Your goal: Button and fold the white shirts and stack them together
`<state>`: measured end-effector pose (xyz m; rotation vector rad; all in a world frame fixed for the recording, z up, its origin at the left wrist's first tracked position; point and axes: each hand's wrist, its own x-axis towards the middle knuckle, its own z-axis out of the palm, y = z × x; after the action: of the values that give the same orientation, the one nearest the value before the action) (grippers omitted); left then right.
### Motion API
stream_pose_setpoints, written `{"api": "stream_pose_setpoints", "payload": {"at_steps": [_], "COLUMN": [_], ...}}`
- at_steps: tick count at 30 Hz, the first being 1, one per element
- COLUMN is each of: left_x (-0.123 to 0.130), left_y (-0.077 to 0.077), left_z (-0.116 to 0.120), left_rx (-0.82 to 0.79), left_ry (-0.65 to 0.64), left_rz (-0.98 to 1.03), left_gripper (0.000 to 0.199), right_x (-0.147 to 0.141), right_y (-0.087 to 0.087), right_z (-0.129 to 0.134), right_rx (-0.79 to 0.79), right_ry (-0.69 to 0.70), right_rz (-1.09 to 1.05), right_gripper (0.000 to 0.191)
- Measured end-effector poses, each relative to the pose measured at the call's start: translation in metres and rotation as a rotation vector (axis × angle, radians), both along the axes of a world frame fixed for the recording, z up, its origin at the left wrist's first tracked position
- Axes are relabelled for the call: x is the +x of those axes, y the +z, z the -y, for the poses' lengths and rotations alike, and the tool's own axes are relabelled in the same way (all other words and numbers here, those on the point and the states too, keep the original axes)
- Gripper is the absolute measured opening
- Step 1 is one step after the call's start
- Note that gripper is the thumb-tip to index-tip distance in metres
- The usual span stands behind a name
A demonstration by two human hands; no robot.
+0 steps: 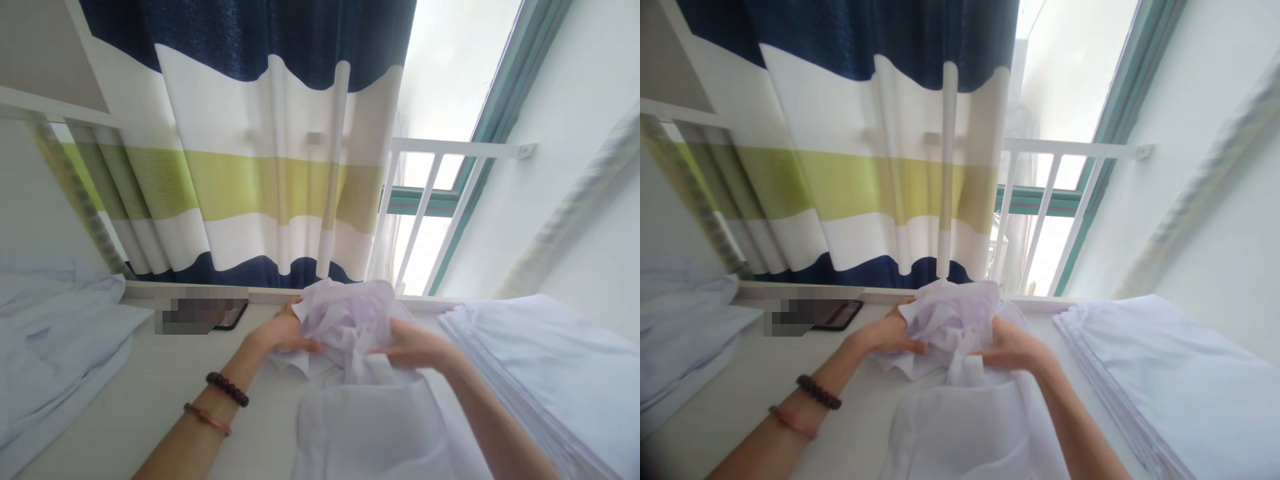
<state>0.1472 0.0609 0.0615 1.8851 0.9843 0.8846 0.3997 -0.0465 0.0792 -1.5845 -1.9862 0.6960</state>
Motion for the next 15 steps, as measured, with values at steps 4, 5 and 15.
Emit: {"api": "stream_pose_setpoints", "payload": {"at_steps": [4, 5, 15], "left_x": [0.037, 0.041, -0.066], "left_y": [-0.024, -0.023, 0.082], "left_z": [0.02, 0.025, 0.044], "left_rx": [0.022, 0.02, -0.174], "left_ry": [-0.171, -0.211, -0.01], "left_rz": [-0.01, -0.007, 0.152], "left_gripper": [0.054, 0.042, 0.034], "right_x": [-0.027, -0.024, 0.095], "right_y": [-0.038, -0.037, 0.087], "right_z": [0.004, 0.007, 0.064], "right_rx": [0.065, 0.081, 0.278], "right_ry": [-0.02, -0.007, -0.37], "right_rz": [0.068, 0.066, -0.284], "right_gripper": [0.053, 0.051, 0.021]}}
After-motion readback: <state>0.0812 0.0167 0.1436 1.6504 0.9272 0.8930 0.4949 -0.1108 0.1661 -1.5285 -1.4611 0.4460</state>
